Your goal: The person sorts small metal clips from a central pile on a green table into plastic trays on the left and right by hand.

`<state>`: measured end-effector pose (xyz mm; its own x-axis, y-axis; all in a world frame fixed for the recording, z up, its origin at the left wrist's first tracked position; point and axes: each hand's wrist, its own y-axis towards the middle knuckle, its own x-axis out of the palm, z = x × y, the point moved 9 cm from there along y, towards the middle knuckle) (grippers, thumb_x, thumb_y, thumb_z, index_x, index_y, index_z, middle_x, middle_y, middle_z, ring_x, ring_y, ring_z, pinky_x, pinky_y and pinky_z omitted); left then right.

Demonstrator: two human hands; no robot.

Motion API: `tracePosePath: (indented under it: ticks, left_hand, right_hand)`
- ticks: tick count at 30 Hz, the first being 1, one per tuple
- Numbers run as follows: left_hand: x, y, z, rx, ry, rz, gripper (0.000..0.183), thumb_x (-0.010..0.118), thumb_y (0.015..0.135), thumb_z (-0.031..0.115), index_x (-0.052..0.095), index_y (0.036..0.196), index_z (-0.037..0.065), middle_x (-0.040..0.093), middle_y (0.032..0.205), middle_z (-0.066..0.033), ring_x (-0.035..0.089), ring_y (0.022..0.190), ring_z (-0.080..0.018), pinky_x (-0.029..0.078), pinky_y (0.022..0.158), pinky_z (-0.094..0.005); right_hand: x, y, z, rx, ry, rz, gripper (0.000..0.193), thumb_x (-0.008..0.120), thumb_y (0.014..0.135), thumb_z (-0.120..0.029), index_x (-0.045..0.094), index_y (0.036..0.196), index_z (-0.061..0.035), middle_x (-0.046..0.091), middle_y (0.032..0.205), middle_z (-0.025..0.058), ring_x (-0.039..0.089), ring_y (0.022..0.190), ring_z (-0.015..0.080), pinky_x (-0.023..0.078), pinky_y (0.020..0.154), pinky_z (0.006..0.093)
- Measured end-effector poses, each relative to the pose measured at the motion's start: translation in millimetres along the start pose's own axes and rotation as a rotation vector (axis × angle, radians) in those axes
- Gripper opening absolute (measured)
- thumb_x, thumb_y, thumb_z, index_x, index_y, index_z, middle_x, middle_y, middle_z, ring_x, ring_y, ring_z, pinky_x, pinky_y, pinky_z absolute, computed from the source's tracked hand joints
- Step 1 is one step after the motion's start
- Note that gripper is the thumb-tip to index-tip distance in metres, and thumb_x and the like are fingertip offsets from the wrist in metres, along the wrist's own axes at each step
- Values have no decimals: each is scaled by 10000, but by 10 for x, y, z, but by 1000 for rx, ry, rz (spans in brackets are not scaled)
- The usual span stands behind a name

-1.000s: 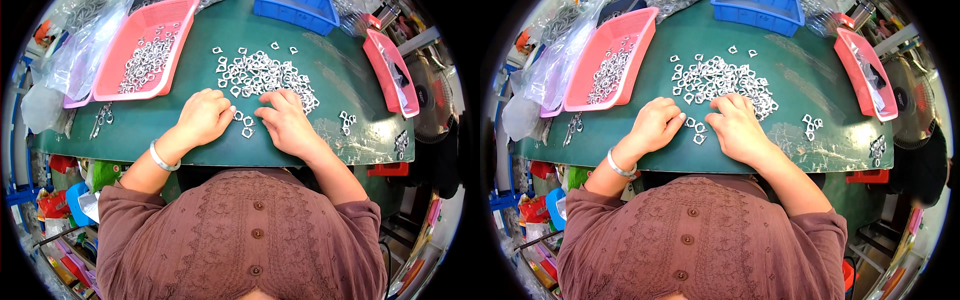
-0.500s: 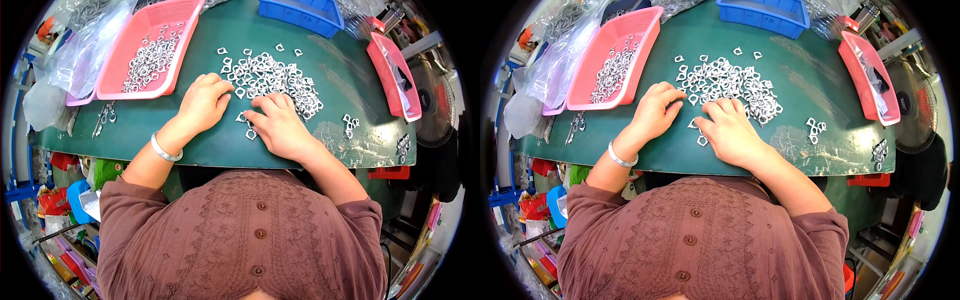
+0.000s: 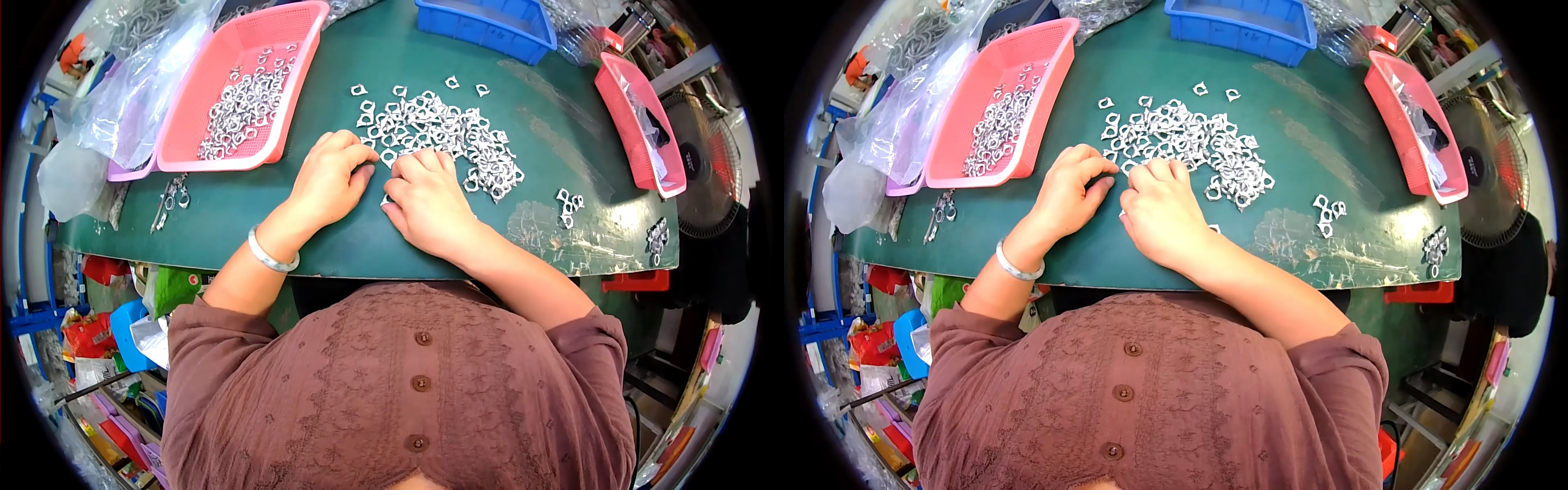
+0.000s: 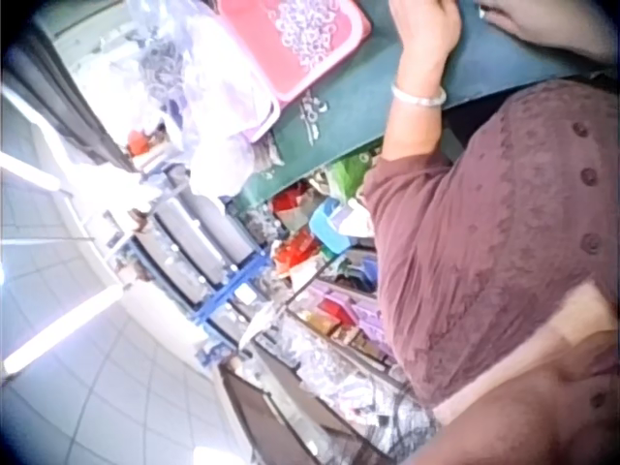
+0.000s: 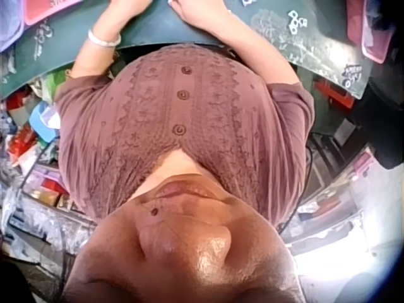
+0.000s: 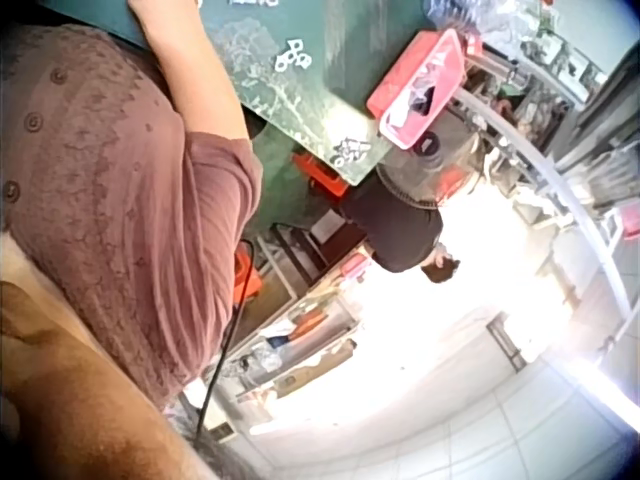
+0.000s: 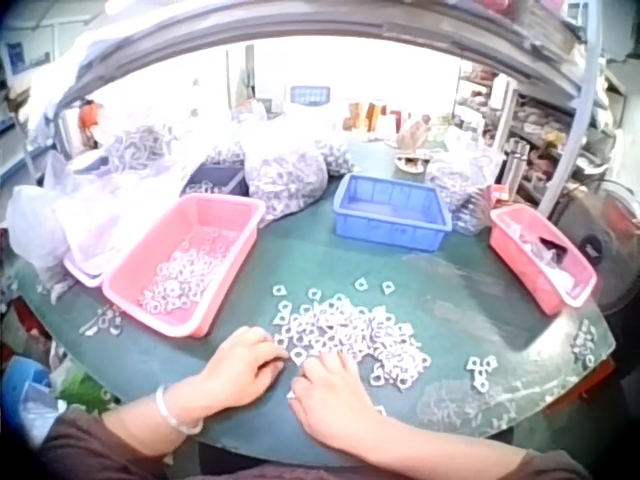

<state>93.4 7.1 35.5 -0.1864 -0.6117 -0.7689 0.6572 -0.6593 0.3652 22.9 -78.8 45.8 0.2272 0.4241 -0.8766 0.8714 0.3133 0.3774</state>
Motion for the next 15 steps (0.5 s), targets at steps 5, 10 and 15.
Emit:
tracePosePath:
  ticks: [5,10,15]
  left_hand:
    - [-9,36,86,47,14,17,276,734,751,40,678,1020,58,587,941,-95,554,907,-303,466,803,-392]
    - [45,62,112,41,57,-15,332,763,739,81,676,1059,61,579,962,-93,544,927,-294,459,833,-391]
    - [87,77,82,24,69,-15,327,773,746,110,684,1056,55,578,966,-86,541,935,-285,455,852,-385]
  right_hand:
    - [-173,-38,71,-32,77,48,82,710,737,-127,671,772,-64,580,929,64,517,967,275,390,888,414]
    - [-791,-399,514,82,-28,211,112,710,748,-96,649,840,-78,599,935,73,548,948,298,399,882,424]
    - [-1304,-1044,1069,317,-431,213,106,705,771,-81,660,867,-74,608,918,62,560,916,277,393,876,413]
